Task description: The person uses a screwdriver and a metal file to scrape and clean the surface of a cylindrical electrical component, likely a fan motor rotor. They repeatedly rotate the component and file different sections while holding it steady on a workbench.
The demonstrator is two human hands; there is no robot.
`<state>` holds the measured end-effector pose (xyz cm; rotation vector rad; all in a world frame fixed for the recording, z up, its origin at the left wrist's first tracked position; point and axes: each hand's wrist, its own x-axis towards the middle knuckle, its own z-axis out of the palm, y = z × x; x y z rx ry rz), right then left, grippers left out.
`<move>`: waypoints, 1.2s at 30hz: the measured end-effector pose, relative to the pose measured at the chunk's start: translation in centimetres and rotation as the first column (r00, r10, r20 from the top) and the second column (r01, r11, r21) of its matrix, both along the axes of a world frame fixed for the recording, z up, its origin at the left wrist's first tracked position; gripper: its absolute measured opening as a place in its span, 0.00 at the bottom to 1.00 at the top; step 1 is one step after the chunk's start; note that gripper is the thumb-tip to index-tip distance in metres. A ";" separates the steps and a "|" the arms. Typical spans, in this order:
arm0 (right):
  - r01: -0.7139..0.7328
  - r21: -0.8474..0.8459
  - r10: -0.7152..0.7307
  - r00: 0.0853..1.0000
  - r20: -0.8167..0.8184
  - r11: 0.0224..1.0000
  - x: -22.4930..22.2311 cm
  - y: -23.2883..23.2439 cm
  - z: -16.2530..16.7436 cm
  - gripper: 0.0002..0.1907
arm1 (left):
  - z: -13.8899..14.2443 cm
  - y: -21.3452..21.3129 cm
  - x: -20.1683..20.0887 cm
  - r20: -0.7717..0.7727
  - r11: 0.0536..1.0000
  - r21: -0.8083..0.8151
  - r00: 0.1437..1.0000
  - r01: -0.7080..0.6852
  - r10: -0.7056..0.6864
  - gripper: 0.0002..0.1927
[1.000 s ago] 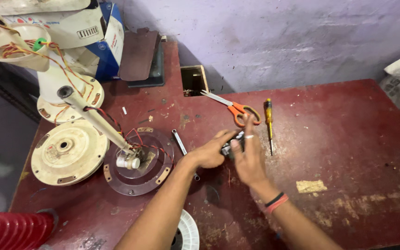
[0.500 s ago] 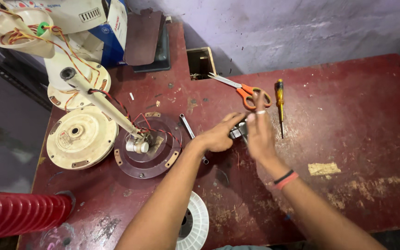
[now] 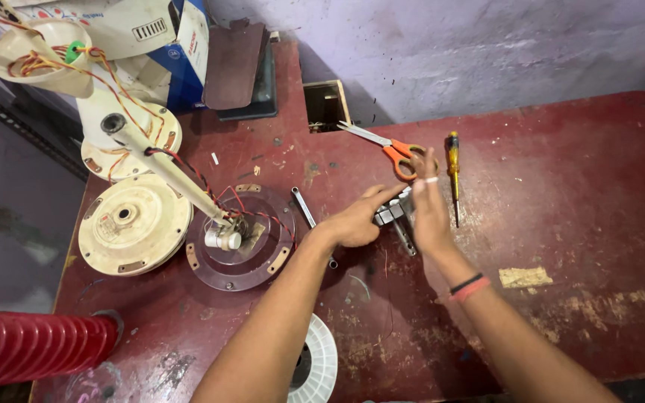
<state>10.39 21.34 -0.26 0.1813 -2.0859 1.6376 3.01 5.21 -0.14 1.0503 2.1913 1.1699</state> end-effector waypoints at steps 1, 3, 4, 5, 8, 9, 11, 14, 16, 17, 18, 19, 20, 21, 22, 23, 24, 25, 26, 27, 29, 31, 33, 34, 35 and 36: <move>-0.037 -0.229 0.055 0.996 0.073 0.973 0.0 0.0 0.1 0.33 | -0.1 0.0 0.0 0.007 1.000 -0.012 1.000 -0.006 0.006 0.54; 0.086 0.202 -0.080 0.996 -0.039 0.976 0.2 -0.1 0.1 0.32 | -0.1 0.0 0.0 0.015 1.000 0.004 1.000 0.008 -0.008 0.55; 0.162 0.403 -0.126 0.985 -0.115 0.901 0.2 -0.1 0.2 0.32 | 0.0 0.0 0.0 0.016 0.999 0.033 1.000 0.025 -0.025 0.54; 0.157 0.419 -0.089 0.980 -0.177 0.894 0.2 -0.1 0.2 0.31 | 0.0 0.0 0.0 0.018 0.997 0.061 0.999 0.039 -0.040 0.54; 0.042 0.222 -0.005 0.986 -0.165 0.974 0.2 0.1 0.4 0.30 | 0.3 0.0 0.0 0.022 1.000 -0.021 1.000 0.011 -0.010 0.55; -0.031 -0.037 0.030 0.999 -0.040 0.999 0.2 0.1 0.5 0.31 | 0.4 0.0 0.0 0.022 0.999 -0.043 1.000 0.002 -0.001 0.56; -0.021 -0.048 0.021 1.000 -0.002 0.999 0.2 0.1 0.6 0.32 | 0.6 0.0 0.1 0.024 0.997 -0.083 1.000 -0.009 0.011 0.56; 0.149 0.459 -0.045 0.973 -0.228 0.876 0.1 0.1 0.7 0.31 | 0.8 0.0 0.0 0.075 1.000 0.004 0.997 0.031 -0.031 0.53; 0.155 0.514 -0.012 0.962 -0.272 0.844 0.0 0.2 0.7 0.31 | 0.8 0.0 0.0 0.064 0.999 -0.033 0.998 0.011 -0.009 0.53; 0.058 0.323 0.001 0.984 -0.180 0.944 -0.2 0.2 0.6 0.32 | 0.8 0.0 0.1 0.057 0.999 -0.054 0.998 0.000 0.003 0.53; -0.025 0.107 0.035 0.995 -0.093 0.994 -0.4 0.3 0.6 0.34 | 0.7 0.0 0.1 0.042 0.999 -0.035 0.999 0.005 -0.004 0.54; -0.087 -0.122 0.086 0.996 -0.012 0.989 -0.4 0.4 0.5 0.36 | 0.6 -0.1 0.1 0.028 1.000 -0.016 1.000 0.012 -0.011 0.55; -0.090 -0.035 0.088 0.995 -0.053 0.995 -0.6 0.4 0.5 0.36 | 0.6 -0.1 0.1 0.016 1.000 0.004 1.000 0.022 -0.022 0.55; -0.087 0.053 0.091 0.991 -0.093 0.995 -0.6 0.4 0.4 0.36 | 0.5 -0.1 0.1 -0.010 0.999 0.011 0.999 0.036 -0.036 0.55; -0.079 0.142 0.099 0.986 -0.135 0.987 -0.7 0.5 0.3 0.36 | 0.5 -0.1 0.1 -0.039 0.999 0.019 0.998 0.050 -0.049 0.54; 0.003 0.281 0.047 0.984 -0.171 0.960 -0.8 0.5 0.2 0.34 | 0.5 -0.1 0.0 -0.073 0.998 0.027 0.996 0.062 -0.059 0.54; 0.084 0.410 0.004 0.978 -0.209 0.908 -0.8 0.5 0.1 0.33 | 0.5 0.0 0.0 -0.024 0.999 -0.010 0.999 0.031 -0.031 0.53; 0.165 0.526 -0.032 0.967 -0.251 0.835 -1.0 0.5 0.1 0.32 | 0.5 0.0 0.0 0.024 0.999 -0.050 1.000 0.003 -0.001 0.53; 0.061 0.341 0.005 0.982 -0.190 0.938 -1.0 0.4 0.0 0.34 | 0.6 0.1 0.0 0.069 0.995 -0.093 0.997 -0.021 0.028 0.52; -0.038 0.134 0.056 0.989 -0.138 0.990 -1.0 0.4 0.0 0.36 | 0.7 0.1 0.0 0.048 0.998 -0.056 0.999 -0.011 0.014 0.53; -0.113 -0.056 0.109 0.991 -0.077 0.992 -1.0 0.4 0.1 0.38 | 0.8 0.1 0.1 0.010 1.000 0.015 1.000 0.015 -0.015 0.53; -0.084 0.008 0.084 0.996 -0.043 0.996 -0.7 0.3 0.3 0.38 | 0.9 0.0 0.2 0.026 1.000 -0.021 1.000 0.009 -0.008 0.53; 0.065 0.403 -0.008 0.990 -0.143 0.913 -0.5 0.2 0.6 0.35 | 1.0 0.0 0.1 0.030 0.999 -0.037 1.000 0.003 -0.001 0.52; 0.146 0.572 -0.034 0.979 -0.202 0.807 -0.3 0.1 0.7 0.33 | 1.0 0.0 0.1 0.031 0.999 -0.036 1.000 0.000 0.001 0.52; 0.108 0.470 -0.010 0.979 -0.206 0.876 -0.4 0.2 0.9 0.33 | 1.0 0.1 0.2 0.034 0.999 -0.035 0.999 -0.003 0.004 0.51; 0.066 0.360 0.013 0.977 -0.213 0.931 -0.4 0.1 1.0 0.32 | 1.0 0.1 0.2 0.041 0.999 -0.048 0.999 -0.007 0.009 0.52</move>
